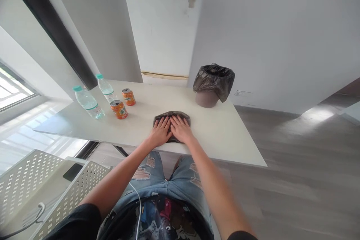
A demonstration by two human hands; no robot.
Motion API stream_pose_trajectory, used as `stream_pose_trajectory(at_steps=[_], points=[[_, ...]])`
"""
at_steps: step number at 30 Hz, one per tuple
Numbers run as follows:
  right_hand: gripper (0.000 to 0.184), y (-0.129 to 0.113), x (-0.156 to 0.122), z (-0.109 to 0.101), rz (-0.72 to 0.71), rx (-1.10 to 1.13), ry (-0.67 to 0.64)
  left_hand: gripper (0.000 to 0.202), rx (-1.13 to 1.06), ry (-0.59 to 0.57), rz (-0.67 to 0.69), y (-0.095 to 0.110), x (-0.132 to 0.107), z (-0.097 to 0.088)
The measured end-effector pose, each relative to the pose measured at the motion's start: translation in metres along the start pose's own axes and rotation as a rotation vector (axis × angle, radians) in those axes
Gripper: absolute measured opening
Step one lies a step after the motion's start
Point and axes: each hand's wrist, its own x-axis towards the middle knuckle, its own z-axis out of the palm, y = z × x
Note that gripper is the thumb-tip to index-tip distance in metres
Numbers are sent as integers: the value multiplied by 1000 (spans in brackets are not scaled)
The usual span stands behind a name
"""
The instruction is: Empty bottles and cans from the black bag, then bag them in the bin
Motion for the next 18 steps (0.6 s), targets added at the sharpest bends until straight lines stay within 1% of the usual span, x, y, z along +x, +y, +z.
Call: stream_pose_trajectory(at_steps=[3,4,5,6,8,9,10,11,12,13,14,15,16,18], points=[[68,5,0,-10,-42,56,-56,74,-18,4,44,-1,-3,-9],[69,9,-1,-16,-68,85,-57,73,-26,30,62,0,-6,-15],[69,13,-5,-24,-98,110,-26,71,-31,74,78,0,-10,-23],[68,17,-10,-31,-127,129,45,69,-34,134,87,-1,-16,-31],[63,24,-27,-42,-176,150,247,61,-45,252,90,-2,-32,-46],[62,26,-37,-45,-204,161,315,59,-58,277,104,-3,-41,-50],[64,27,-49,-44,-233,174,331,60,-73,271,131,-5,-50,-52],[70,27,-62,-40,-257,184,299,64,-83,242,167,-7,-59,-51],[79,26,-74,-34,-278,183,234,70,-88,203,209,-9,-68,-48],[89,24,-86,-26,-293,170,160,75,-88,170,243,-10,-77,-43],[92,21,-98,-16,-298,148,109,75,-86,153,263,-11,-85,-37],[88,19,-108,-6,-294,128,97,69,-88,154,271,-11,-92,-31],[77,16,-118,2,-290,120,120,57,-95,169,274,-9,-99,-27],[52,11,-134,14,-296,162,216,29,-127,226,279,-5,-110,-23]])
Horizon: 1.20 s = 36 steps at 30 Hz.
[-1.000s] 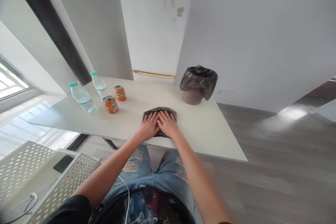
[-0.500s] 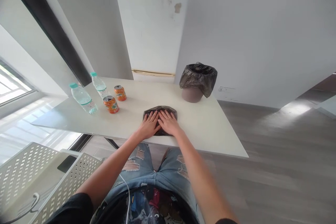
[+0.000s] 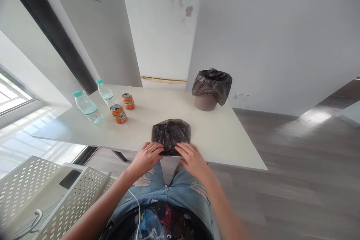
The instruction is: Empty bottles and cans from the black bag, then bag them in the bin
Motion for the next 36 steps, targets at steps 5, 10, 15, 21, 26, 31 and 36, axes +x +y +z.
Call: stream_pose_trajectory(at_steps=[5,10,15,21,26,31,36], points=[[23,-18,-4,-14,54,260,242,14,-280,171,-86,10,3,-21],[30,-13,42,-36,349,429,349,21,-482,153,-308,-15,47,-26],[23,14,97,-30,501,277,349,23,-275,244,-459,-35,90,-12],[26,25,123,-14,591,110,225,45,16,279,-214,-22,92,2],[48,11,116,-18,502,-23,386,62,39,-69,-101,-33,96,31],[59,2,115,-10,112,-181,64,59,92,-125,-73,-47,97,45],[67,12,117,13,250,-175,-121,61,117,-153,-68,-50,96,46]])
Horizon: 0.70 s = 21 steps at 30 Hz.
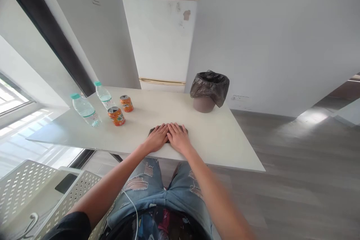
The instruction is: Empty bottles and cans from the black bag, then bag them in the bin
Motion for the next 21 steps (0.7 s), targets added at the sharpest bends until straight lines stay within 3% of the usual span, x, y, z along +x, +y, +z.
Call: stream_pose_trajectory(at_steps=[15,21], points=[[64,3,-1,4,69,-6,-22,62,-6,12,-43,0,1,-4],[62,2,-12,0,141,-16,32,71,-44,-13,-61,-2,-5,-8]])
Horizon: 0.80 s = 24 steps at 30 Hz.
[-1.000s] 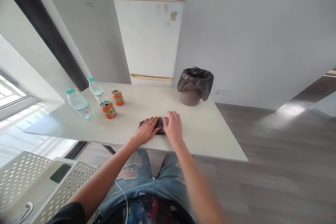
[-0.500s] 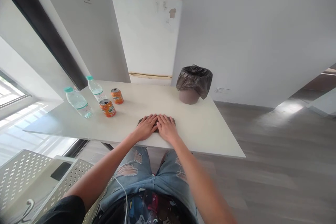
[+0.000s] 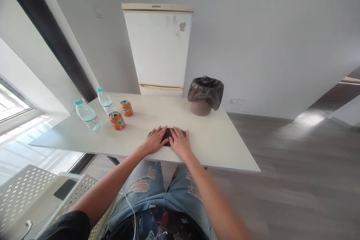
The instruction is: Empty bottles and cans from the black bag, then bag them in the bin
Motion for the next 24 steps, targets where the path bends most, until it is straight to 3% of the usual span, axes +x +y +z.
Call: stream_pose_trajectory(at_steps=[6,8,11,13,16,18,21,24], points=[[65,17,-19,0,96,14,-69,61,-2,-46,-60,-36,-5,-13],[64,14,-27,3,145,30,-30,59,54,31,-141,-38,-8,-23],[64,-3,-52,5,239,49,90,55,99,238,-202,-13,-25,-36],[62,-20,-79,0,262,43,145,60,23,250,-87,15,-43,-37],[55,-36,-121,-20,160,80,59,81,-56,133,120,50,-70,-25],[52,-34,-137,-37,38,145,-21,76,-55,86,158,58,-80,-13],[65,-11,-133,-51,-144,178,-27,63,-60,78,179,56,-85,-2],[84,15,-109,-46,-269,141,-23,64,-139,112,224,54,-87,-5]])
